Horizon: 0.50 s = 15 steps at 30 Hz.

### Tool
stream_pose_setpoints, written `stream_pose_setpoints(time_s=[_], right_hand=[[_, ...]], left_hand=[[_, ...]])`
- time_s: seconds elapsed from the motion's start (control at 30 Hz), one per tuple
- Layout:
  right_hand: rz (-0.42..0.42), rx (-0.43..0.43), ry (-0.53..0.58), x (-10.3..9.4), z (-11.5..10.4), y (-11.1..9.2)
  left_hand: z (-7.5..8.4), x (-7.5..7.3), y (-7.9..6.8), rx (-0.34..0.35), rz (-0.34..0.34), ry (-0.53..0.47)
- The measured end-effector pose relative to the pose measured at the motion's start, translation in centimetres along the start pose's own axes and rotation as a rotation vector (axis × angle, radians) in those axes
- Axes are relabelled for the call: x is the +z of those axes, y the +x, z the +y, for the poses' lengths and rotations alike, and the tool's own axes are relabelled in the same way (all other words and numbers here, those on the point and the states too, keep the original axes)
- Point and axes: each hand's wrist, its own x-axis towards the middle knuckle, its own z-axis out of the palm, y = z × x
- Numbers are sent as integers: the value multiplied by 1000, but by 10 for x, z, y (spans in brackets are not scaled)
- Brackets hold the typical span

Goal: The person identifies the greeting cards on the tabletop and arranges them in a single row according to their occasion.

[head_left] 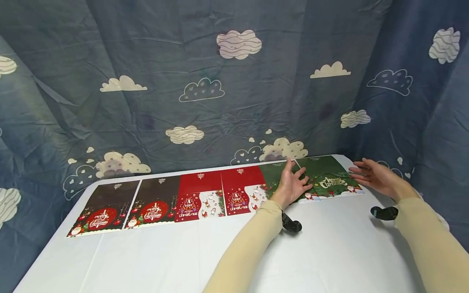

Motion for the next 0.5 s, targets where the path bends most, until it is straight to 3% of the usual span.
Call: stream_pose_setpoints(time_s=[0.5], right_hand=[[-54,-35,57,-7,1,-3]], left_hand=[[8,0,-3,-28,-47,108]])
